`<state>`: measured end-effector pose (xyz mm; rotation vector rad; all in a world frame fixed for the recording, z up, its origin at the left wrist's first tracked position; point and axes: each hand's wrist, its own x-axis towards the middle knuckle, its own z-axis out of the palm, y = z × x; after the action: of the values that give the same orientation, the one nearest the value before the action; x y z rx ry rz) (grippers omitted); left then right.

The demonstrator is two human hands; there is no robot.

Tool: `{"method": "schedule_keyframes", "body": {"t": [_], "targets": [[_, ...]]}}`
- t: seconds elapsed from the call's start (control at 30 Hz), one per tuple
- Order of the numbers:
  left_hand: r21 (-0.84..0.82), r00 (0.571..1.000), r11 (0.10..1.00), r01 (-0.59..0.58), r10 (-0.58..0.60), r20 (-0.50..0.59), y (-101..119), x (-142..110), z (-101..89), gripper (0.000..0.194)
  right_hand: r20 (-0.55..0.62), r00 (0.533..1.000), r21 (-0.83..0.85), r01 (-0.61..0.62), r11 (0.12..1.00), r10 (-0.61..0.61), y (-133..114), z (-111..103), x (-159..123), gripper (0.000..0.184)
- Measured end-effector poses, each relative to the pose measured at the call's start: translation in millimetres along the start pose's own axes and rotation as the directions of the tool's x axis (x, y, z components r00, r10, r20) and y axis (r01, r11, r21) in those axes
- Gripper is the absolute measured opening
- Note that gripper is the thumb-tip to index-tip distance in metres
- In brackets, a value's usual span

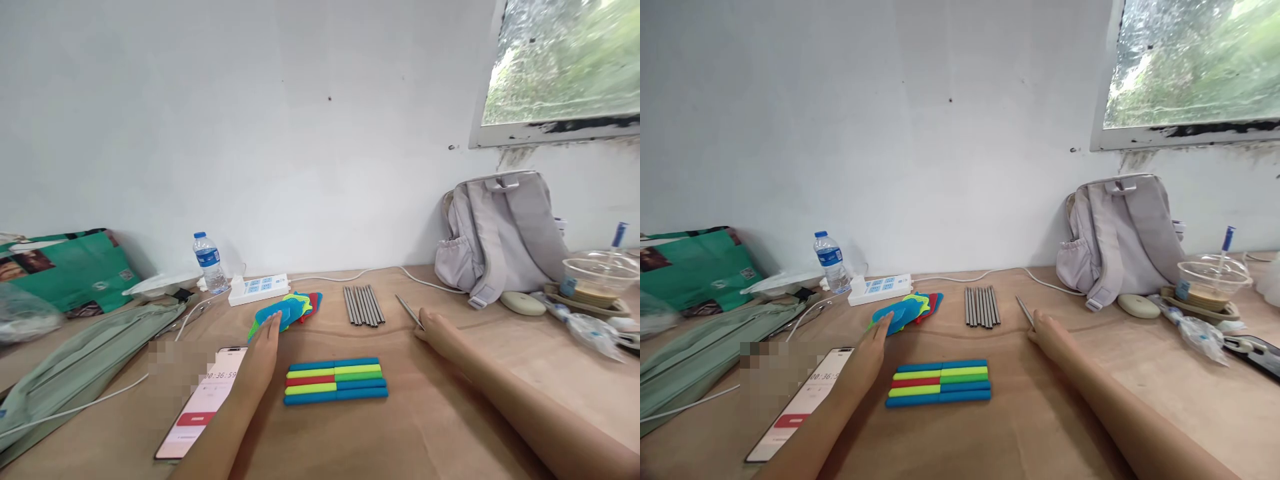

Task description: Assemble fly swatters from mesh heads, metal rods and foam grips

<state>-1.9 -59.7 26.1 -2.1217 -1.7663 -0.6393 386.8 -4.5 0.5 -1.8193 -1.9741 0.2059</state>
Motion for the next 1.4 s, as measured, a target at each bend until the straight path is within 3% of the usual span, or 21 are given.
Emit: {"method": "schedule_keyframes", "body": {"t": [0.17,0.27,0.33,0.37,0.43,0.5,0.53,0.63,0.7,0.9,1.0,1.23,1.4], "targets": [[-0.173,0.982,0.985,-0.026,-0.007,-0.190,17.2,-1.2,-30.9,0.049,-0.055,0.998,0.163,0.012,0.987,-0.003,0.0,-12.5,-16.8,0.006],[-0.466,0.924,0.879,0.096,-0.253,-0.286,42.0,3.7,-48.8,0.036,-0.023,1.000,0.456,-0.002,0.890,0.014,-8.2,-15.8,-35.9,0.020],[-0.706,0.878,0.688,0.170,-0.431,-0.208,60.6,7.7,-54.6,0.033,0.040,0.999,0.661,-0.020,0.750,-0.008,-17.5,-19.1,-51.3,0.022],[-0.809,0.856,0.547,0.217,-0.505,-0.111,69.2,8.9,-55.1,0.032,0.061,0.997,0.713,-0.015,0.701,-0.040,-22.7,-22.0,-59.0,0.021],[-0.923,0.808,0.220,0.316,-0.572,0.140,83.1,8.3,-52.3,0.033,0.082,0.987,0.701,0.042,0.712,-0.138,-33.2,-30.5,-72.8,0.017],[-0.920,0.787,-0.068,0.386,-0.496,0.367,92.4,3.1,-46.8,0.040,0.101,0.960,0.569,0.158,0.807,-0.259,-41.8,-40.4,-83.2,0.014],[-0.898,0.786,-0.170,0.405,-0.437,0.437,95.3,-0.6,-44.0,0.044,0.116,0.939,0.482,0.231,0.845,-0.323,-44.9,-44.6,-87.0,0.013],[-0.847,0.785,-0.325,0.422,-0.337,0.520,99.4,-11.0,-38.1,0.050,0.170,0.877,0.318,0.384,0.867,-0.450,-48.4,-48.1,-93.8,0.013],[-0.835,0.768,-0.348,0.425,-0.350,0.537,99.3,-14.4,-36.1,0.052,0.186,0.868,0.319,0.390,0.863,-0.461,-46.8,-43.1,-95.9,0.018],[-0.839,0.762,-0.320,0.439,-0.362,0.537,96.4,-13.8,-31.1,0.056,0.118,0.922,0.377,0.301,0.876,-0.368,-40.5,-29.3,-97.3,0.031],[-0.832,0.757,-0.318,0.453,-0.356,0.548,98.3,-14.8,-29.8,0.056,0.073,0.926,0.354,0.322,0.878,-0.369,-39.8,-31.5,-96.9,0.031],[-0.812,0.707,-0.338,0.476,-0.401,0.582,102.0,-19.0,-28.4,0.059,0.031,0.890,0.227,0.438,0.870,-0.456,-38.3,-32.3,-96.7,0.029],[-0.828,0.680,-0.318,0.462,-0.473,0.561,99.3,-20.2,-28.3,0.057,-0.053,0.804,0.057,0.594,0.803,-0.592,-36.7,-34.3,-94.1,0.022]]}}
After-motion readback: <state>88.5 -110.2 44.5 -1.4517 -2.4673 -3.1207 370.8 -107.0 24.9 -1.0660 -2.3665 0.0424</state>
